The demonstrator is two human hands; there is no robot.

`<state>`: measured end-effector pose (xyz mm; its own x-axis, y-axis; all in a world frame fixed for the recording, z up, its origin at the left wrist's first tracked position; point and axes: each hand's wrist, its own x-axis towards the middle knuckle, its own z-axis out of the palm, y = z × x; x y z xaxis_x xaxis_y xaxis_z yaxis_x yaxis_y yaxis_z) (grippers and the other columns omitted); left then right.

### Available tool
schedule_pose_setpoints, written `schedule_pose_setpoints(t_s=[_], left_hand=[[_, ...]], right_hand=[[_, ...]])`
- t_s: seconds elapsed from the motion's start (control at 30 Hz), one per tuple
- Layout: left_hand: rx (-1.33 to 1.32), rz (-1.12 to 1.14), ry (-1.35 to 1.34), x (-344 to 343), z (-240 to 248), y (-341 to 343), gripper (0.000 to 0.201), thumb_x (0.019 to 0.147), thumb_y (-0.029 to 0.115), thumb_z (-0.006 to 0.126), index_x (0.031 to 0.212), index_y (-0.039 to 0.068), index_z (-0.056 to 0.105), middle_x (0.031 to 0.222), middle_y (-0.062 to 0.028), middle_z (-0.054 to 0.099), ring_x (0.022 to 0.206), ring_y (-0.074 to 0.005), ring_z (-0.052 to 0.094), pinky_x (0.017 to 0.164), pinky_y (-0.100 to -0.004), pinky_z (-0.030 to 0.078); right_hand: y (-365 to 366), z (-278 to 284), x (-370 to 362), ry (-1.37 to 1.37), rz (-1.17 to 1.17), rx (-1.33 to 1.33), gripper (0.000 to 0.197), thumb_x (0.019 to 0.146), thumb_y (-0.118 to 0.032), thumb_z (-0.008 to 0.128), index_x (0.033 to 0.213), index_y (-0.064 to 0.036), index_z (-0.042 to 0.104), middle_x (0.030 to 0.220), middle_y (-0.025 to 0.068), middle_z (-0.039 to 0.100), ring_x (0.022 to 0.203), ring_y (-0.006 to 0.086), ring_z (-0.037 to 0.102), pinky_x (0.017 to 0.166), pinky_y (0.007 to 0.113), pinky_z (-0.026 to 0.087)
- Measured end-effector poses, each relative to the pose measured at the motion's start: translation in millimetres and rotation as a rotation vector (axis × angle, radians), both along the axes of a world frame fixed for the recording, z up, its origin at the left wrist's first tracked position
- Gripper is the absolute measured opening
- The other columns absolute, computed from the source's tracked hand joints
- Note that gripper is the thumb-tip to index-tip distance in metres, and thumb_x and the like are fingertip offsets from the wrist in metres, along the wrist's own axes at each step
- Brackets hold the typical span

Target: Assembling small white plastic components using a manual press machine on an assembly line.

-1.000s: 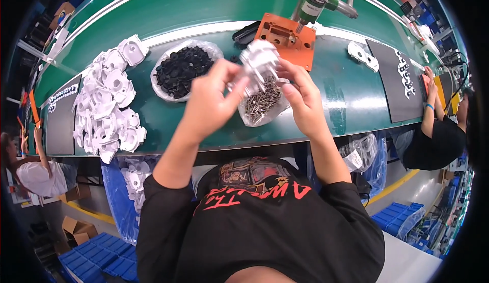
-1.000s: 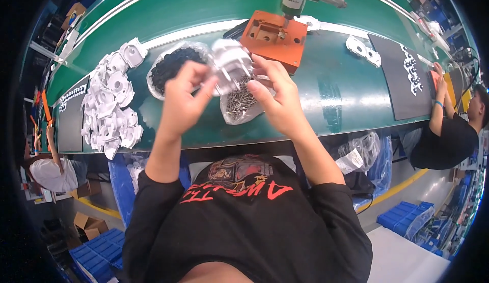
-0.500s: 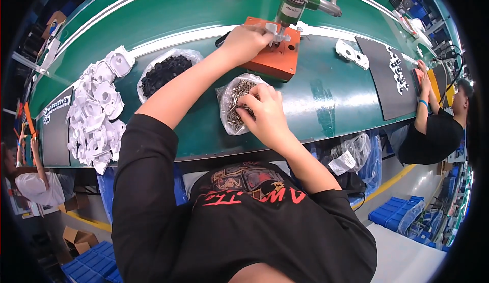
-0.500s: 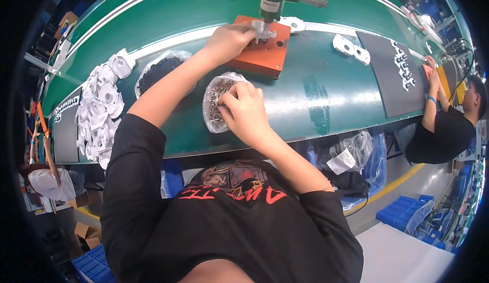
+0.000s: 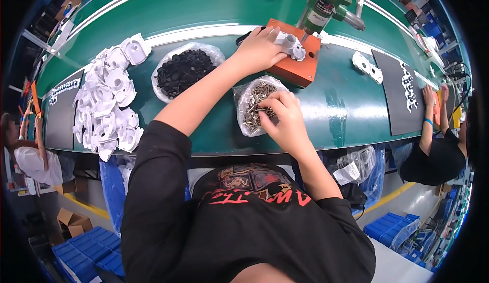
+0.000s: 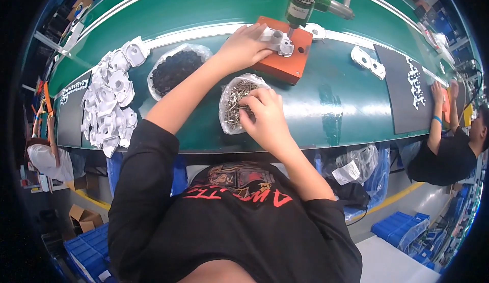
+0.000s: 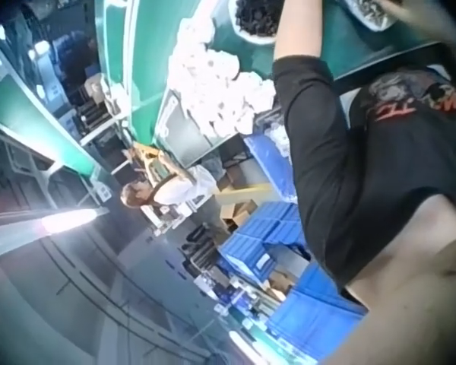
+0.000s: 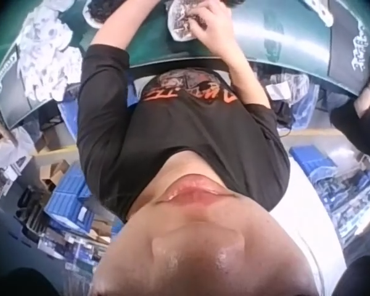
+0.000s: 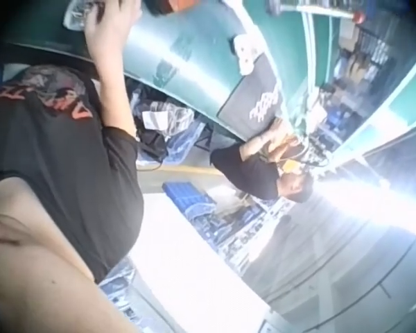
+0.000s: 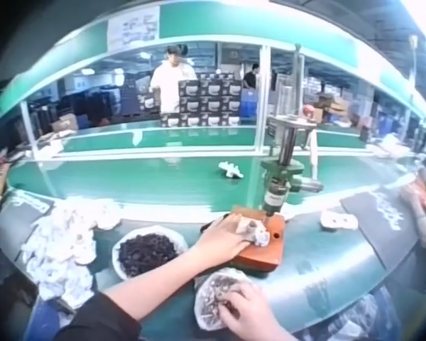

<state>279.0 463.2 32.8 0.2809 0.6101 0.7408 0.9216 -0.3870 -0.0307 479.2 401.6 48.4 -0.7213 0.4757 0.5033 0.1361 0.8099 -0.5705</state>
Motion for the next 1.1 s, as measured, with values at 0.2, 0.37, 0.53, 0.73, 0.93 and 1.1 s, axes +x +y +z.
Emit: schedule_pose_setpoints(t_s=[0.2,0.37,0.53,0.73,0.93,1.1], left_hand=[[-0.572,0.388,-0.311,-63.6,32.3,-77.9,0.030,0.081,0.023,0.054,0.103,0.004,0.062,0.102,-0.0194,0.062,0.101,-0.0342,0.056,0.090,-0.0405,0.043],[-0.859,0.503,-0.255,-109.9,45.6,-133.0,0.024,0.077,0.018,0.058,0.094,0.001,0.060,0.090,-0.0188,0.061,0.089,-0.0337,0.057,0.081,-0.0407,0.045],[-0.769,0.568,-0.309,-112.1,29.7,-146.4,0.023,0.076,0.015,0.061,0.094,0.002,0.058,0.089,-0.0191,0.060,0.086,-0.0344,0.058,0.077,-0.0413,0.045],[-0.764,0.623,-0.232,-120.2,20.0,-137.8,0.019,0.076,0.014,0.061,0.089,0.002,0.056,0.088,-0.0189,0.059,0.088,-0.0361,0.056,0.076,-0.0435,0.044],[-0.711,0.652,-0.186,-115.7,24.2,-136.1,0.016,0.078,0.017,0.058,0.084,0.002,0.057,0.087,-0.0181,0.060,0.086,-0.0365,0.056,0.076,-0.0435,0.044],[-0.726,0.588,-0.503,-118.5,38.8,-128.7,0.019,0.082,0.020,0.058,0.086,0.002,0.059,0.080,-0.0128,0.061,0.077,-0.0241,0.058,0.071,-0.0344,0.044]], right_hand=[[1.7,5.1,4.8,-0.056,0.047,-0.012,0.014,0.071,-0.003,0.066,0.084,-0.0053,0.060,0.093,0.0067,0.055,0.091,0.0275,0.051,0.082,0.036,0.039],[5.3,6.4,-1.2,-0.061,0.044,0.051,0.013,0.073,-0.001,0.065,0.084,-0.0051,0.060,0.091,0.0071,0.055,0.088,0.0268,0.052,0.077,0.036,0.040],[9.4,16.0,-3.1,0.077,-0.073,-0.240,0.007,0.078,0.001,0.061,0.084,-0.0002,0.058,0.077,0.0061,0.060,0.064,0.0126,0.053,0.060,0.026,0.044],[25.6,27.7,7.5,0.023,-0.081,-0.496,0.004,0.080,0.002,0.060,0.081,0.0037,0.057,0.076,0.0053,0.063,0.071,0.0097,0.062,0.059,0.021,0.049],[28.1,26.0,16.1,0.113,0.097,-0.866,0.005,0.079,0.004,0.058,0.083,0.0028,0.056,0.082,0.0059,0.060,0.068,0.0098,0.060,0.059,0.021,0.047],[25.7,26.6,14.5,0.196,0.130,-0.880,0.011,0.083,0.002,0.053,0.092,0.0031,0.059,0.079,0.0027,0.052,0.068,0.0076,0.050,0.061,0.019,0.040]])
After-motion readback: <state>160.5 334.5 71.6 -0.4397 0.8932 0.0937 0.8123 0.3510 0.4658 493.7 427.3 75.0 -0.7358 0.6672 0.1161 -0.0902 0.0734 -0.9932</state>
